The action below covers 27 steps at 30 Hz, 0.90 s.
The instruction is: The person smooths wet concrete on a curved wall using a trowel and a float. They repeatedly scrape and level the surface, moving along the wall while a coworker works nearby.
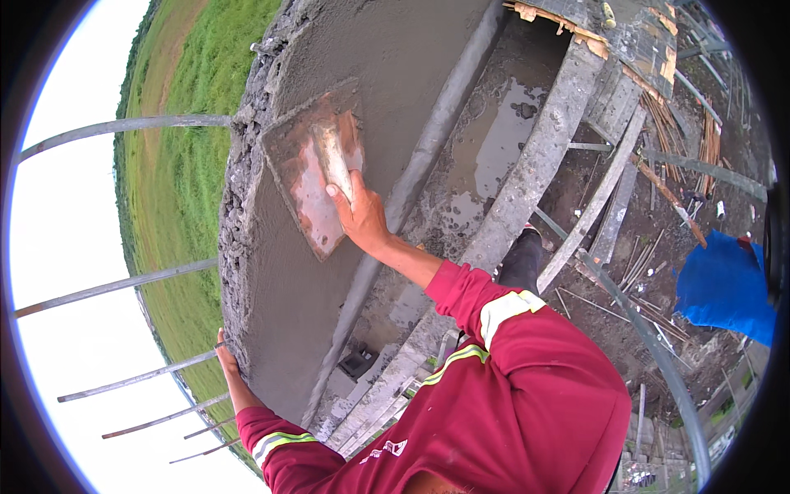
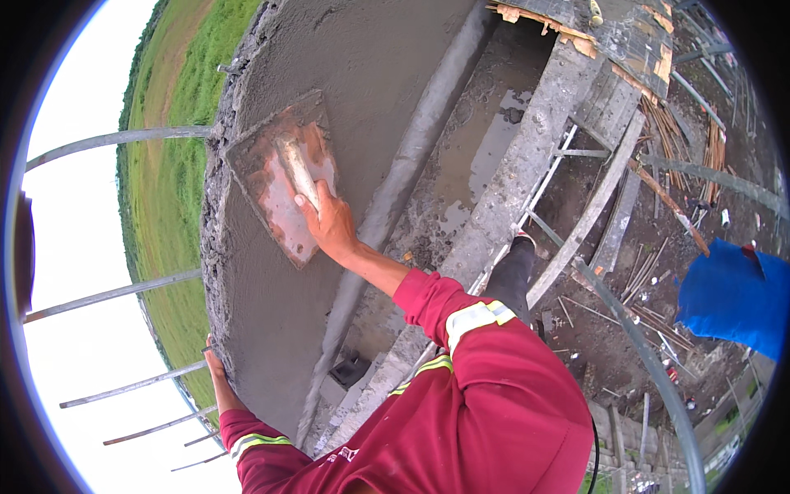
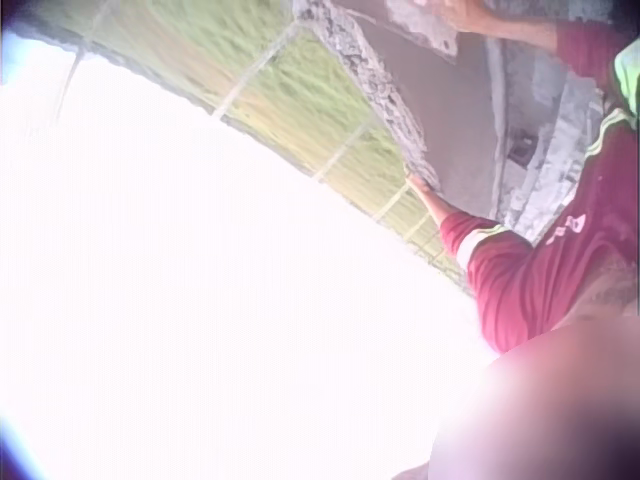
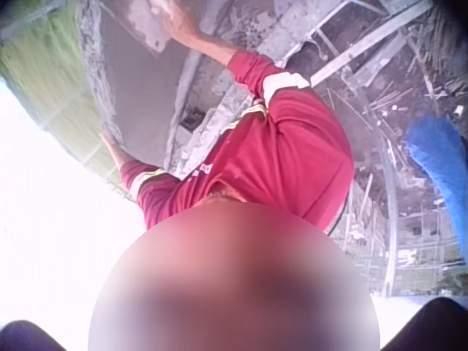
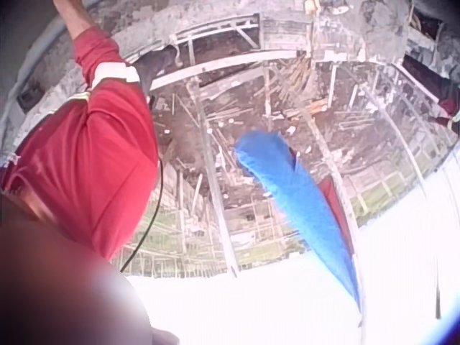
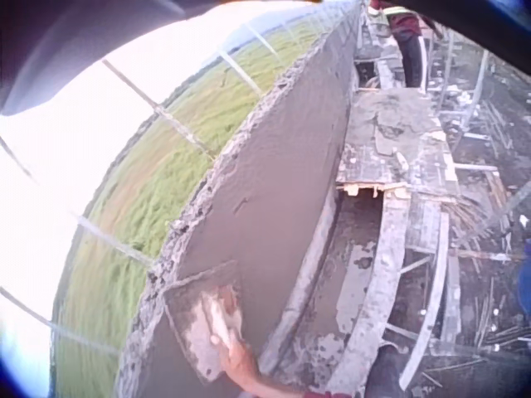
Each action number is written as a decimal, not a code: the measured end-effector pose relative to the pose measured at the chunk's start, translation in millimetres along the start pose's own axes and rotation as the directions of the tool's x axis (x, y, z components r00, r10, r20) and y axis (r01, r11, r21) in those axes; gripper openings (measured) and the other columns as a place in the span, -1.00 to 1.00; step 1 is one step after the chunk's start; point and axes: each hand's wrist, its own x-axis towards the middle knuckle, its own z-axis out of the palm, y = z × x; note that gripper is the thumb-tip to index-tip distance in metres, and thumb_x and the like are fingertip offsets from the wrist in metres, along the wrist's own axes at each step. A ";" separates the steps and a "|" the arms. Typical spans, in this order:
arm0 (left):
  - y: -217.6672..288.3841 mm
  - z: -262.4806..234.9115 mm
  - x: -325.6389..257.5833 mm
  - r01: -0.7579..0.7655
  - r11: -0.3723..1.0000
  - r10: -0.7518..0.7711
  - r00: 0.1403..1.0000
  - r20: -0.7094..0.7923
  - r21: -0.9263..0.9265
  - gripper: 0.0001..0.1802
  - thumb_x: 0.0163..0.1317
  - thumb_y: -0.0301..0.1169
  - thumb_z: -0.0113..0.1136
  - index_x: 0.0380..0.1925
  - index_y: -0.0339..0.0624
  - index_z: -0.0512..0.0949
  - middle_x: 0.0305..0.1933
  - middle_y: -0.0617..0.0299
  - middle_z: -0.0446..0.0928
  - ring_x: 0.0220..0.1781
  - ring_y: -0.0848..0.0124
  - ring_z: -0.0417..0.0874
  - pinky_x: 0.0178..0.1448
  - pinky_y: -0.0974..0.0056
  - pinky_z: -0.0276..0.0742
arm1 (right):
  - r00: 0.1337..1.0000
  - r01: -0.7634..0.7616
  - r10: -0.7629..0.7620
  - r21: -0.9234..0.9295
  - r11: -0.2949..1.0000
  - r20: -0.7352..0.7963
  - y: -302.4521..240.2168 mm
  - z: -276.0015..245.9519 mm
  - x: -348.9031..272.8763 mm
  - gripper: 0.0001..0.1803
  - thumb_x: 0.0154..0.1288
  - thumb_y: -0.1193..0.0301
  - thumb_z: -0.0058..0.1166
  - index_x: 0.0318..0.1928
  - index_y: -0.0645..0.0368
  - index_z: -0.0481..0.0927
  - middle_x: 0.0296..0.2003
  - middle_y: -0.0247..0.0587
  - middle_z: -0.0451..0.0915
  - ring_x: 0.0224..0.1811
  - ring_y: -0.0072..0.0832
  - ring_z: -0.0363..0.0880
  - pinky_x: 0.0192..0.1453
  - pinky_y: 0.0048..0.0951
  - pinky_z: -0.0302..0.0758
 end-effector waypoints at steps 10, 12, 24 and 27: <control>2.9 -1.5 -2.5 0.217 0.944 -0.200 0.976 0.090 -0.249 -0.40 0.51 -0.06 -0.03 0.21 -0.42 0.52 0.15 0.06 0.63 0.12 0.27 0.63 0.29 0.20 0.49 | 0.957 0.156 -0.178 -0.111 0.981 -0.228 -62.7 -120.4 235.2 -0.60 0.49 0.13 0.06 -0.06 0.26 0.40 -0.52 0.02 0.55 -0.51 -0.26 0.64 -0.45 -0.18 0.56; 5.8 0.7 -4.7 0.066 0.996 -0.065 0.998 0.007 -0.060 -0.38 0.49 -0.01 -0.02 0.13 -0.44 0.56 0.08 0.05 0.65 0.06 0.27 0.63 0.24 0.20 0.49 | 0.951 0.093 -0.057 0.106 0.990 -0.304 -60.2 -138.4 268.0 -0.64 0.44 0.19 0.12 0.00 0.23 0.54 -0.57 -0.30 0.49 -0.70 -0.43 0.44 -0.62 -0.30 0.46; 29.1 15.3 -26.6 0.007 1.000 -0.007 1.000 -0.023 -0.018 -0.40 0.45 0.00 0.03 0.01 -0.43 0.63 -0.05 0.09 0.68 -0.05 0.27 0.64 0.16 0.19 0.51 | 0.946 -0.089 0.186 0.339 0.937 -0.266 23.3 -223.7 376.0 -0.70 0.40 0.28 0.09 0.01 0.18 0.52 -0.55 -0.30 0.43 -0.63 -0.45 0.43 -0.62 -0.31 0.48; 31.5 16.5 -25.5 0.074 0.993 -0.075 0.997 -0.010 -0.096 -0.40 0.45 0.00 0.04 0.00 -0.42 0.63 -0.06 0.10 0.68 -0.06 0.28 0.64 0.15 0.18 0.52 | 0.935 -0.163 0.250 0.325 0.932 -0.250 56.3 -231.2 355.1 -0.67 0.46 0.16 0.07 -0.02 0.15 0.44 -0.52 -0.23 0.46 -0.59 -0.40 0.49 -0.53 -0.27 0.55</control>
